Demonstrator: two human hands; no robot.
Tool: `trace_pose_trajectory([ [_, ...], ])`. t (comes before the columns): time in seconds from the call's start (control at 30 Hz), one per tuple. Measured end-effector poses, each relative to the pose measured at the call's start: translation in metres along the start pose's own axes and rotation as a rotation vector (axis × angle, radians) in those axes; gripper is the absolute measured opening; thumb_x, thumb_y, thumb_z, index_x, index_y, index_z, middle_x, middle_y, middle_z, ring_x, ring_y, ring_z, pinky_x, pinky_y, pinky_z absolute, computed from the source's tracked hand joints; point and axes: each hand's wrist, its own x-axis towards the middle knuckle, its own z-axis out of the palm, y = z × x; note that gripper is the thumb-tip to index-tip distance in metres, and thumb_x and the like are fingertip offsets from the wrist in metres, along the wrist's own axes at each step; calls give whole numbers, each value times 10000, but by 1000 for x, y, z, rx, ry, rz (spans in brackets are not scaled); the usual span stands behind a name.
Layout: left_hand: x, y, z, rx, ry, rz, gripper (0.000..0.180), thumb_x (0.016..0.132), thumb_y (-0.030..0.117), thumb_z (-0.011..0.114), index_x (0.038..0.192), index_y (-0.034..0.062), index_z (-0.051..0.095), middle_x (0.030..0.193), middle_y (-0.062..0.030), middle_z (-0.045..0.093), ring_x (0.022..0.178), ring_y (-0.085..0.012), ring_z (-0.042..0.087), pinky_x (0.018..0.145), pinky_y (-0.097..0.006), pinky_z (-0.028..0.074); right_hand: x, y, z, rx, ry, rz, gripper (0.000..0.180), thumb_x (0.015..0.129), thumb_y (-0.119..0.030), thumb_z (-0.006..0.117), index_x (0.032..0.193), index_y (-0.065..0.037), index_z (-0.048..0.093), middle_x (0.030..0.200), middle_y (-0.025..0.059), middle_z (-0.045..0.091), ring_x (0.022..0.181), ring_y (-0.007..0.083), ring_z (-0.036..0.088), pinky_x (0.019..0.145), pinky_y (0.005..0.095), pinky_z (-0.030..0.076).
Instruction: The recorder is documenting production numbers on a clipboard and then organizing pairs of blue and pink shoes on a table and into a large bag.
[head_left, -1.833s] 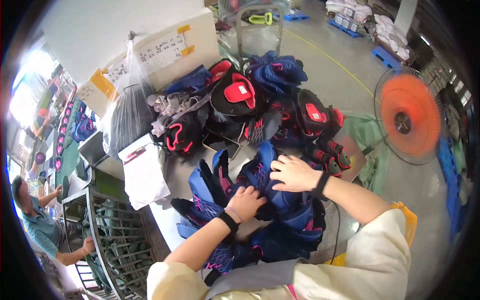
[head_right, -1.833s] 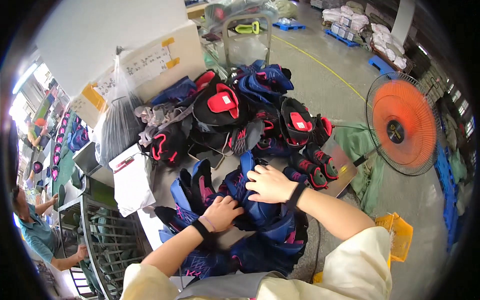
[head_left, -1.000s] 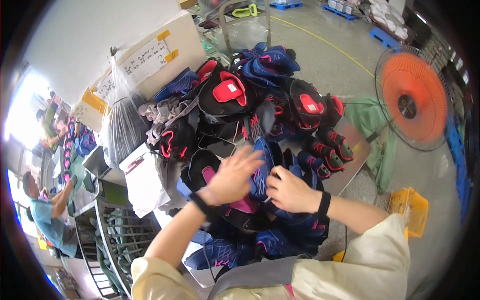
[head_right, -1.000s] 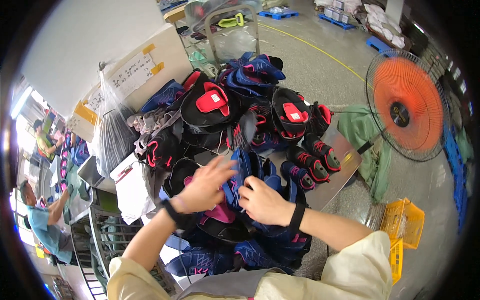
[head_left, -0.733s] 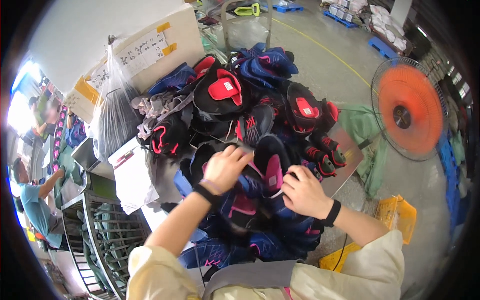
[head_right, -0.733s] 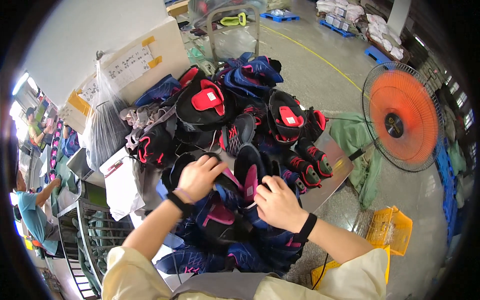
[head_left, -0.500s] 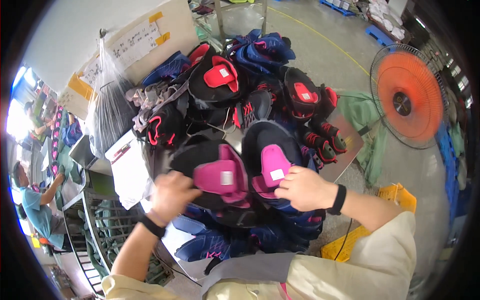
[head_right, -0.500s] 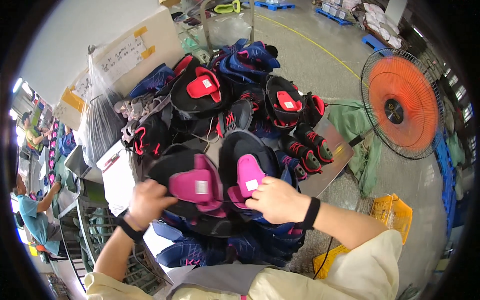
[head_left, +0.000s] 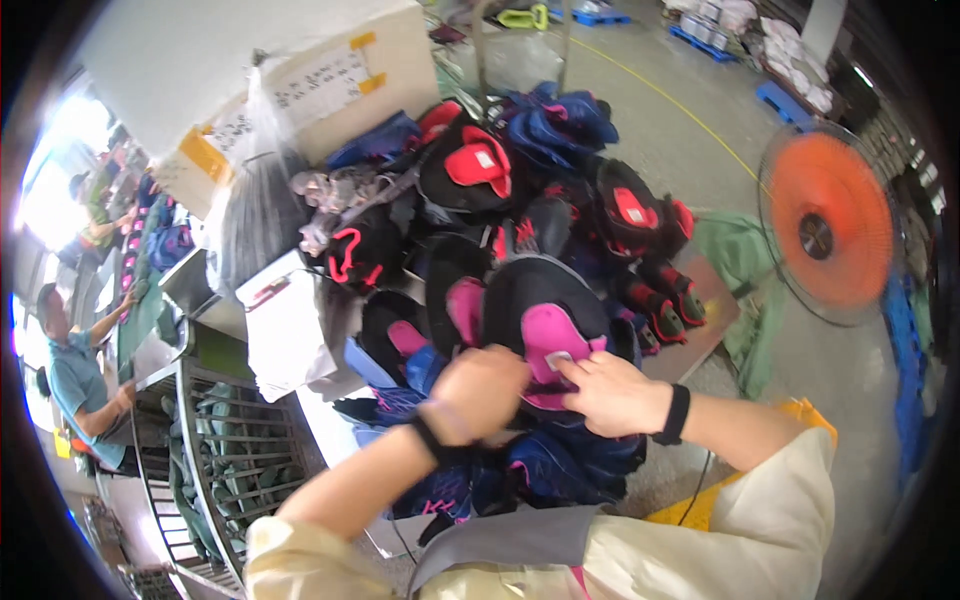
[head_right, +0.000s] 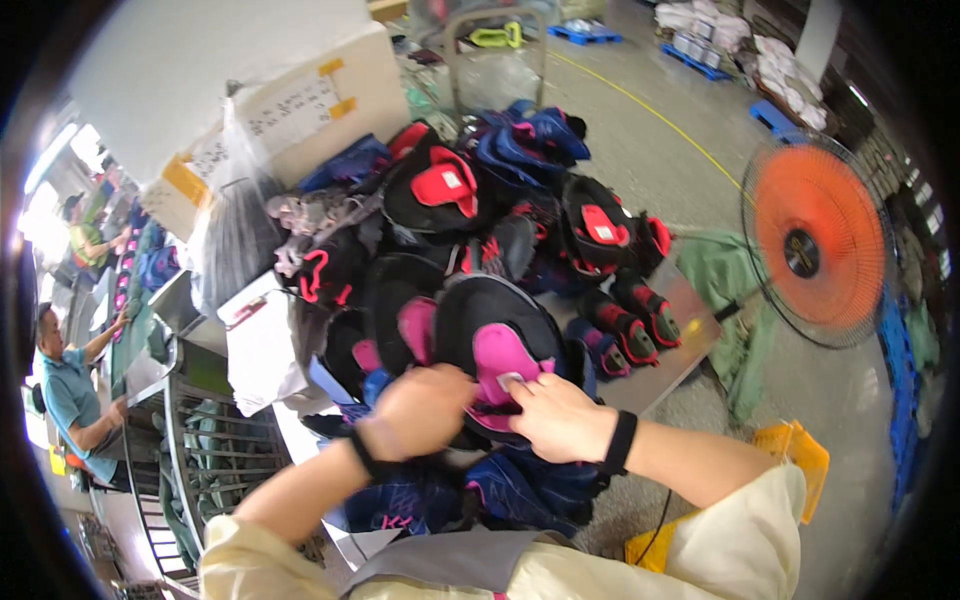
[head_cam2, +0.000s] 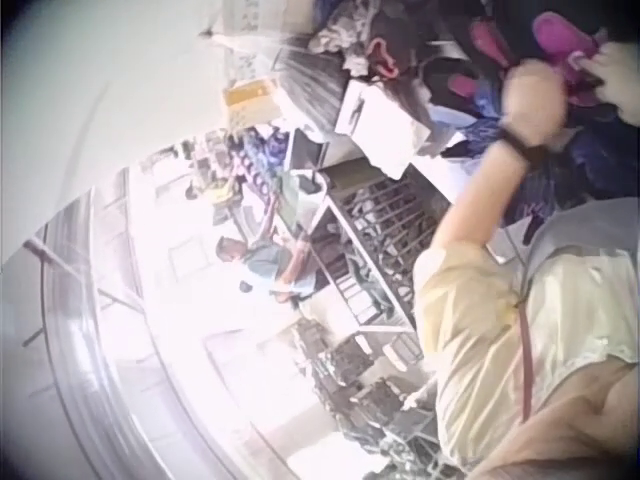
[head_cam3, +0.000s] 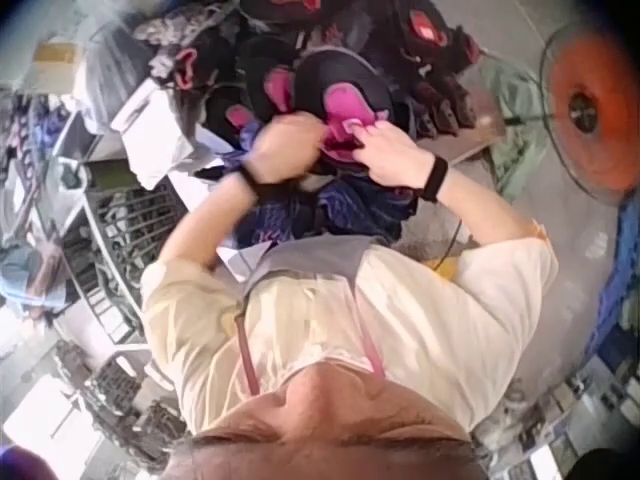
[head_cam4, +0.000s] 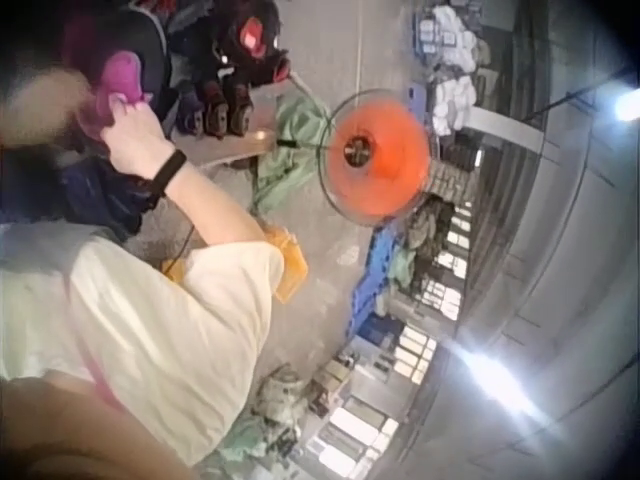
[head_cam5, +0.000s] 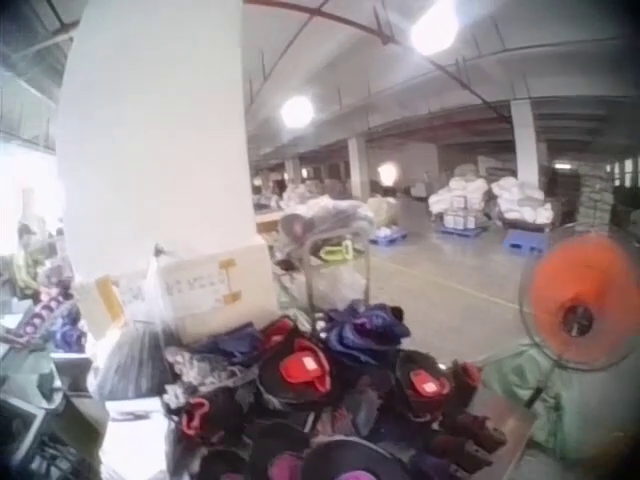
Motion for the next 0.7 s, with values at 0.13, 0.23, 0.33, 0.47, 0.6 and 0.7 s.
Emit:
trace_pose_trajectory([
  [0.13,27,24,1,-95,-288,-175,327,749,351,618,920,74,650,847,-117,643,819,-297,630,651,-428,503,-1,-4,-7,7,3,-23,157,672,-213,572,692,-67,627,875,161,589,761,274,600,663,394,468],
  [0.23,30,17,37,-214,-250,-87,271,763,290,594,875,54,667,860,-173,653,826,-298,641,671,-423,507,-2,4,-1,19,112,-24,238,749,-257,540,584,-97,599,541,86,570,458,271,570,466,420,463],
  [0.33,43,21,100,-32,-97,-256,222,748,246,588,846,65,671,856,-122,650,846,-268,615,724,-356,497,28,-11,2,-94,66,50,246,751,-259,532,579,-101,610,575,91,601,531,272,613,522,400,491],
  [0.47,29,11,92,-85,-1,-202,164,764,219,560,797,94,662,893,-91,633,867,-252,598,763,-337,477,61,6,23,37,-363,11,287,761,-305,578,785,-32,663,747,183,639,751,354,626,683,451,492],
  [0.6,19,-1,56,-45,9,9,150,749,172,579,875,168,659,892,-72,621,883,-256,608,741,-355,485,50,12,29,185,-356,229,361,804,-349,551,997,-47,600,930,220,616,882,376,598,757,456,481],
  [0.7,7,-21,29,-281,-58,-146,261,780,274,575,954,84,621,805,-141,631,819,-328,620,676,-443,491,66,15,34,240,-244,157,311,818,-305,532,975,-47,607,926,211,614,875,373,593,749,459,477],
])
